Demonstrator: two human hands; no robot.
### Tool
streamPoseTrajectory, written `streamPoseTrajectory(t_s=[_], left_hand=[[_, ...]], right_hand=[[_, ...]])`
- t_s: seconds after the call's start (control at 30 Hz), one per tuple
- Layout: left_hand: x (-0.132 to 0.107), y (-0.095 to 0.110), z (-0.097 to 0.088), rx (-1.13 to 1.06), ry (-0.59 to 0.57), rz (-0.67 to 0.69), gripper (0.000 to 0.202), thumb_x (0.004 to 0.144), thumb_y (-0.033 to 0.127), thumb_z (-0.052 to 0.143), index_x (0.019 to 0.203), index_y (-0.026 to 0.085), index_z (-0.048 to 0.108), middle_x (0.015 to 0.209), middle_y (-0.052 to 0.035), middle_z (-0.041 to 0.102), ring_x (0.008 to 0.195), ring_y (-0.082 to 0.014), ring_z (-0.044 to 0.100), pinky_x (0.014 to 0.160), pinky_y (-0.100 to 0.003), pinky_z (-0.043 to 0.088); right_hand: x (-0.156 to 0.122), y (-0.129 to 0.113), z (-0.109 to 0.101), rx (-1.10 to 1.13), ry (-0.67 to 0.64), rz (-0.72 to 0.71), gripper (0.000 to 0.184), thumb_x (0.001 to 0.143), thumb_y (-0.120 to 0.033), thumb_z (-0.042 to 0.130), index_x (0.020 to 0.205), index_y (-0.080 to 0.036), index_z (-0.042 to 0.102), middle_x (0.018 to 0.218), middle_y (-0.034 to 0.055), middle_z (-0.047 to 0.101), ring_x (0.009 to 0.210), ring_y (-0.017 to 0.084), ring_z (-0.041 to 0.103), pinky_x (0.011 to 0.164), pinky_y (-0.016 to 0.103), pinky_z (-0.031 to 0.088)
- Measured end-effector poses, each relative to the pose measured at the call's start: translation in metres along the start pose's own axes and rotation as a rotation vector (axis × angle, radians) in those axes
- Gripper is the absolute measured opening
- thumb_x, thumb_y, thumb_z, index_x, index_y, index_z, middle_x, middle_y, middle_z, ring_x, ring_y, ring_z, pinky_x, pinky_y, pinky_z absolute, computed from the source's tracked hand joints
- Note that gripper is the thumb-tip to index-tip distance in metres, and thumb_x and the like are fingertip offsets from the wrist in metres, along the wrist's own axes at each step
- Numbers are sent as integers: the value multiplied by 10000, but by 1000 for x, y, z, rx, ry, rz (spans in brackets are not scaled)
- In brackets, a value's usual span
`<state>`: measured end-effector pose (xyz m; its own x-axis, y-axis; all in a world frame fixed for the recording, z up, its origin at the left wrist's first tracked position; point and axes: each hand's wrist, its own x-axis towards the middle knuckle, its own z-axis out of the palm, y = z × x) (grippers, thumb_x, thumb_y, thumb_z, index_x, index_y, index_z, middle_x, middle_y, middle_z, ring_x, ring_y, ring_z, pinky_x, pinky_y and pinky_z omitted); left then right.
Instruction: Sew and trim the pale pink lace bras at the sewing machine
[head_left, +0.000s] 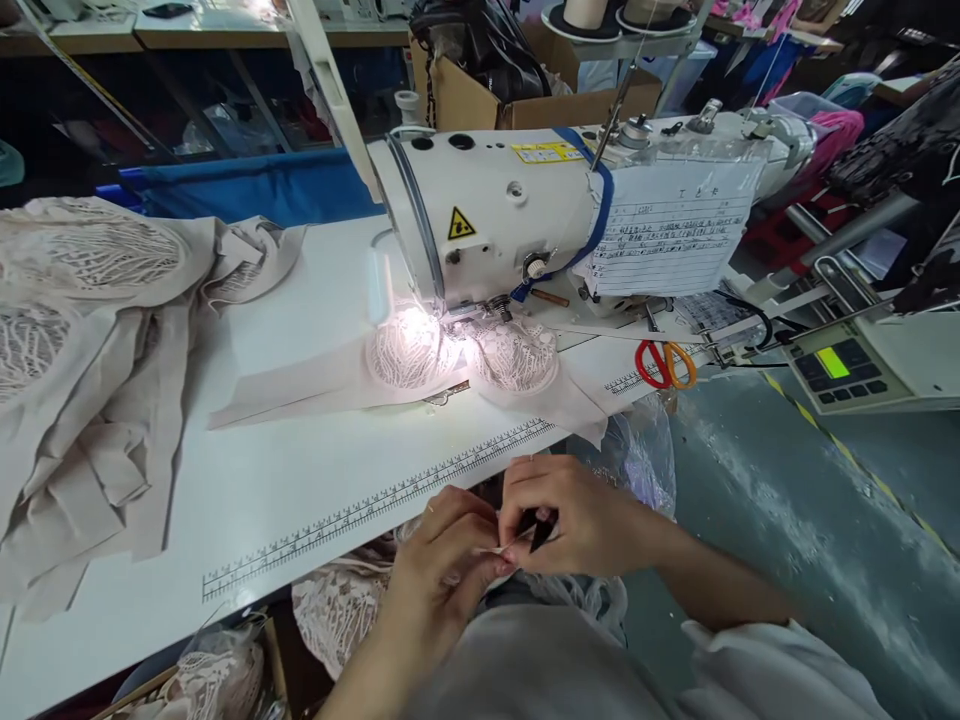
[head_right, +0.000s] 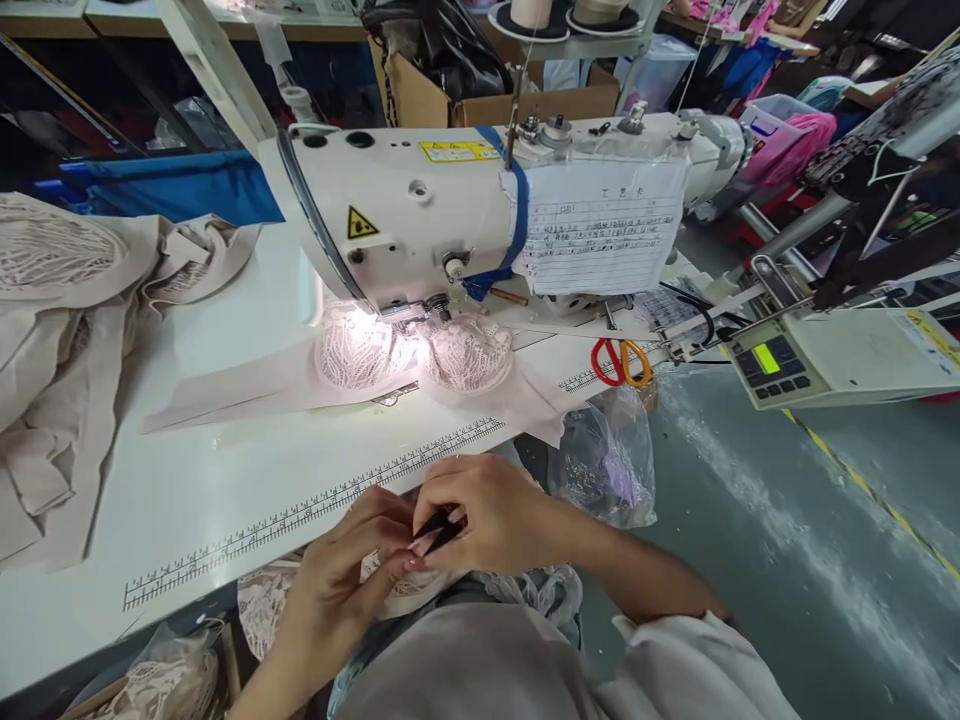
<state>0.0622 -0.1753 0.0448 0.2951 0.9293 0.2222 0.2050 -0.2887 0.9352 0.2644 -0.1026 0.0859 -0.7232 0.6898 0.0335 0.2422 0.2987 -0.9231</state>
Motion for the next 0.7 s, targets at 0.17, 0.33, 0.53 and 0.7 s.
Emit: streamPoseTrajectory(t_s=[0.17, 0.33, 0.53, 0.7], left_hand=[[4, -1, 10, -88, 79, -15, 173, 930, 102, 610, 817, 233, 614, 795, 0, 605, 799, -155, 542, 715, -277, 441], [1, -5, 5, -196, 100, -147, 191, 945, 169, 605, 764, 230, 609, 825, -16, 578, 823, -159, 556, 676, -256, 426], [2, -7, 5, -248, 96, -226, 193, 941, 235, 621, 749, 221, 633, 876, -36, 594, 834, -163, 566, 676, -245, 425], [-1, -8, 6, -313, 89, -345, 246, 938, 320, 630, 730, 198, 582, 889, -48, 643, 845, -168, 591, 695, -238, 449]], right_hand=[[-1, 18, 0, -8, 27, -79, 229, 801, -264, 789, 876, -204, 580, 708, -47, 579, 627, 96, 506, 598, 207, 410], [-9, 39, -13, 58, -3, -87, 228, 843, -339, 761, 880, -204, 580, 724, -40, 550, 569, 77, 426, 512, 187, 363], [-7, 41, -15, 67, 12, -135, 140, 886, -289, 713, 835, -179, 643, 829, 39, 655, 671, 112, 554, 598, 220, 434], [-6, 41, -10, 163, 131, -102, 149, 898, -219, 646, 769, -166, 594, 819, 30, 648, 534, 62, 409, 480, 197, 329]])
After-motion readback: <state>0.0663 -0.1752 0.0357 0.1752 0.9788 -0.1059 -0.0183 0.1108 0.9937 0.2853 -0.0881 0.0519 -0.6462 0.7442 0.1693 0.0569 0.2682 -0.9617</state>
